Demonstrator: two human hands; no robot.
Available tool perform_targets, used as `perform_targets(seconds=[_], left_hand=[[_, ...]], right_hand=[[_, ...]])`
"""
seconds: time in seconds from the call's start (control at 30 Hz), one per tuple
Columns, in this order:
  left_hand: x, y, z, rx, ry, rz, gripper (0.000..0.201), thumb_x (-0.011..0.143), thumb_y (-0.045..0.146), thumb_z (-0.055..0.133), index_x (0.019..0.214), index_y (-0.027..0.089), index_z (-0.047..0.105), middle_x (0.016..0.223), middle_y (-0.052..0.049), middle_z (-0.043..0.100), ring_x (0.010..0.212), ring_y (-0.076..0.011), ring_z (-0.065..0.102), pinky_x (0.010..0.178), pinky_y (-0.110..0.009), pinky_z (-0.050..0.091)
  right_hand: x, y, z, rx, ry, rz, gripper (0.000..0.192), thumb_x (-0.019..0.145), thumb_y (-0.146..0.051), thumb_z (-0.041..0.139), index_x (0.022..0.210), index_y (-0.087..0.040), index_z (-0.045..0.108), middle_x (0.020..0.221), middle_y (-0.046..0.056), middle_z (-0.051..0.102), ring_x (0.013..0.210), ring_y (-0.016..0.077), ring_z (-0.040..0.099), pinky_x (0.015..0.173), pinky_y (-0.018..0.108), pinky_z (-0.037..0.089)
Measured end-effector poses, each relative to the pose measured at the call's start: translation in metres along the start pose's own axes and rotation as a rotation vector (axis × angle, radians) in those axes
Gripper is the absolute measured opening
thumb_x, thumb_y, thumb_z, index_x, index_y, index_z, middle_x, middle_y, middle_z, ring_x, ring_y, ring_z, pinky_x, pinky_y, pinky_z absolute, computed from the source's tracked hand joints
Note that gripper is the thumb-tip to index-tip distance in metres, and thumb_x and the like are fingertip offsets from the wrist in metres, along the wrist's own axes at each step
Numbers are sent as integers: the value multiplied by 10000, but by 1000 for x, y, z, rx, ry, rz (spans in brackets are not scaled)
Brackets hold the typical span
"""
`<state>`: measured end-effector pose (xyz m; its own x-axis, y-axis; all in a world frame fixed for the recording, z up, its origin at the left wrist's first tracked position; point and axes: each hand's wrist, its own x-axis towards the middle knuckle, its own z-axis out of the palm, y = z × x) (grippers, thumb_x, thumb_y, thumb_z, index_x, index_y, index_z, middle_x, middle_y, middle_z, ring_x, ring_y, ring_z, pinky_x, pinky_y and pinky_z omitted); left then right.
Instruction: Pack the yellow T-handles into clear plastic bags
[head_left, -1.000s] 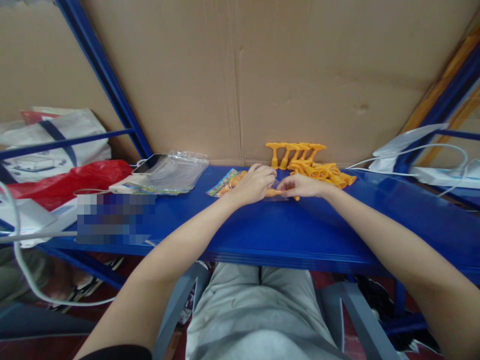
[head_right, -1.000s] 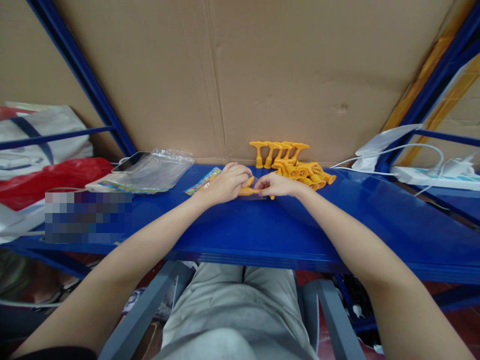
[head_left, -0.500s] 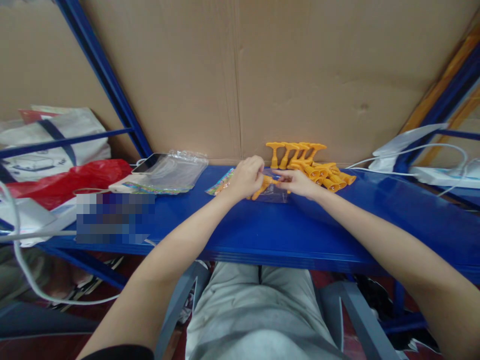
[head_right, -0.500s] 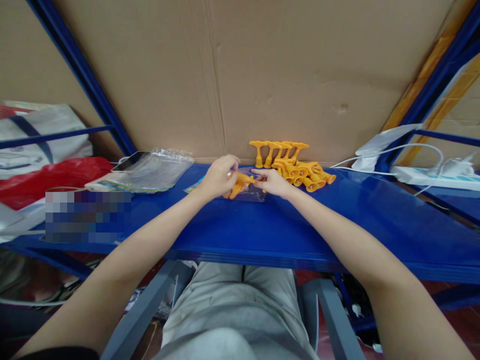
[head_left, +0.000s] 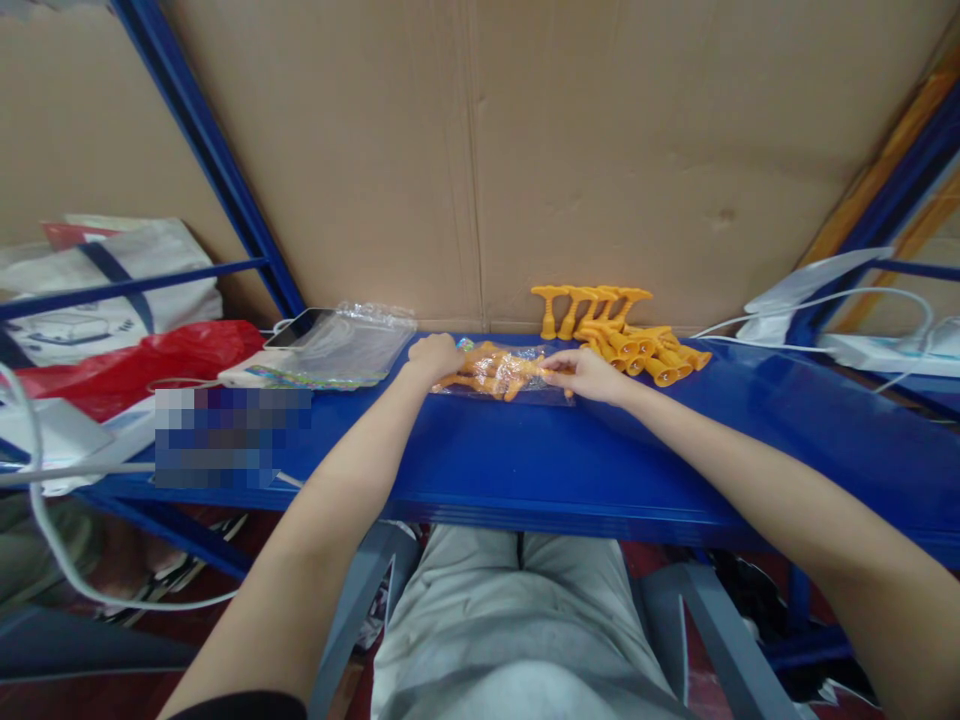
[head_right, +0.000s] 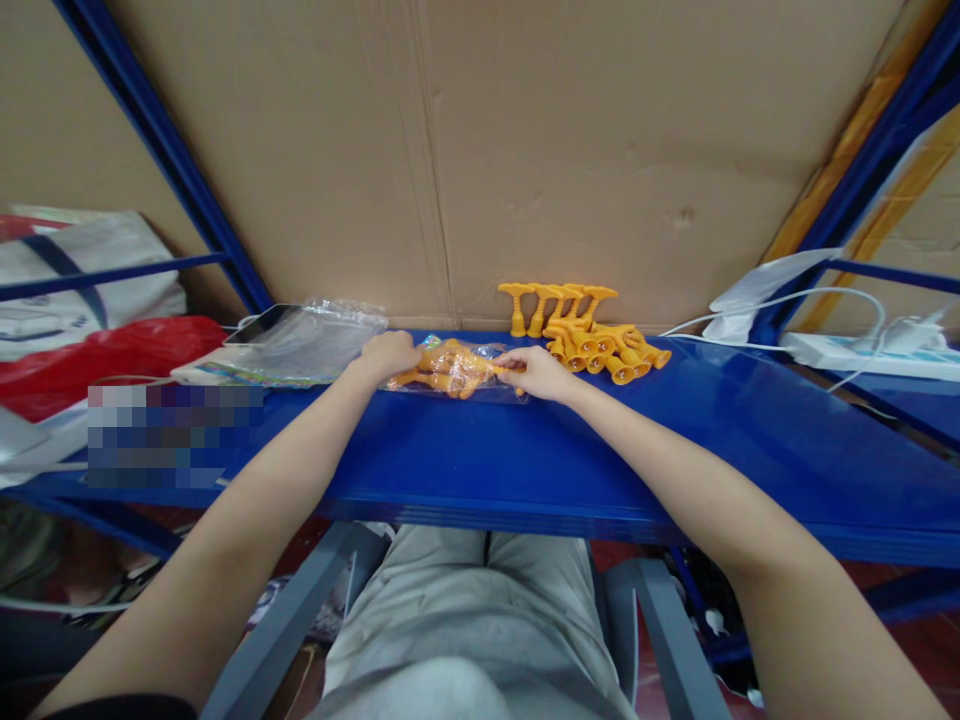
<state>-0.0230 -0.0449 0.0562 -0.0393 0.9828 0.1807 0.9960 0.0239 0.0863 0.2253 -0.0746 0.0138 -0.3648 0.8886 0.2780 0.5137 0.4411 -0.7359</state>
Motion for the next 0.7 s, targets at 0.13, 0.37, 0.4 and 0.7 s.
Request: perform_targets(seconds=[0.13,0.37,0.4,0.7], left_hand=[[8,1,6,-214,-132,16,432,892,425,436,1049,127,705,940,-179,742,850,-292,720,705,-332,566],[3,11,9,-461,-227,119,523,926,569,378,1092,147,640,928,-131,738,751,-236,718,613,-286,554],[2,12,10,-429,-197,143,558,909,612,385,1103,152,633,958,-135,734,795,-251,718,646,-298,554],[-1,13,14,-228,-49,264,696,849,729,350,1175,168,604,1149,-142,693,1061,-295,651,820,-314,490]], right_hand=[[1,3,-1,5,29,-18,248,779,-276,678,979,-146,743,889,63,732,541,94,588,461,214,522],[2,6,-9,-17,63,-29,267,744,-324,719,936,-141,747,883,76,740,522,104,593,458,217,514],[2,6,-10,2,42,-47,289,748,-350,717,946,-142,745,900,83,740,561,120,617,477,228,528],[-3,1,-13,73,-159,-145,412,749,-390,695,1083,-148,708,1086,101,707,756,157,662,575,247,561]])
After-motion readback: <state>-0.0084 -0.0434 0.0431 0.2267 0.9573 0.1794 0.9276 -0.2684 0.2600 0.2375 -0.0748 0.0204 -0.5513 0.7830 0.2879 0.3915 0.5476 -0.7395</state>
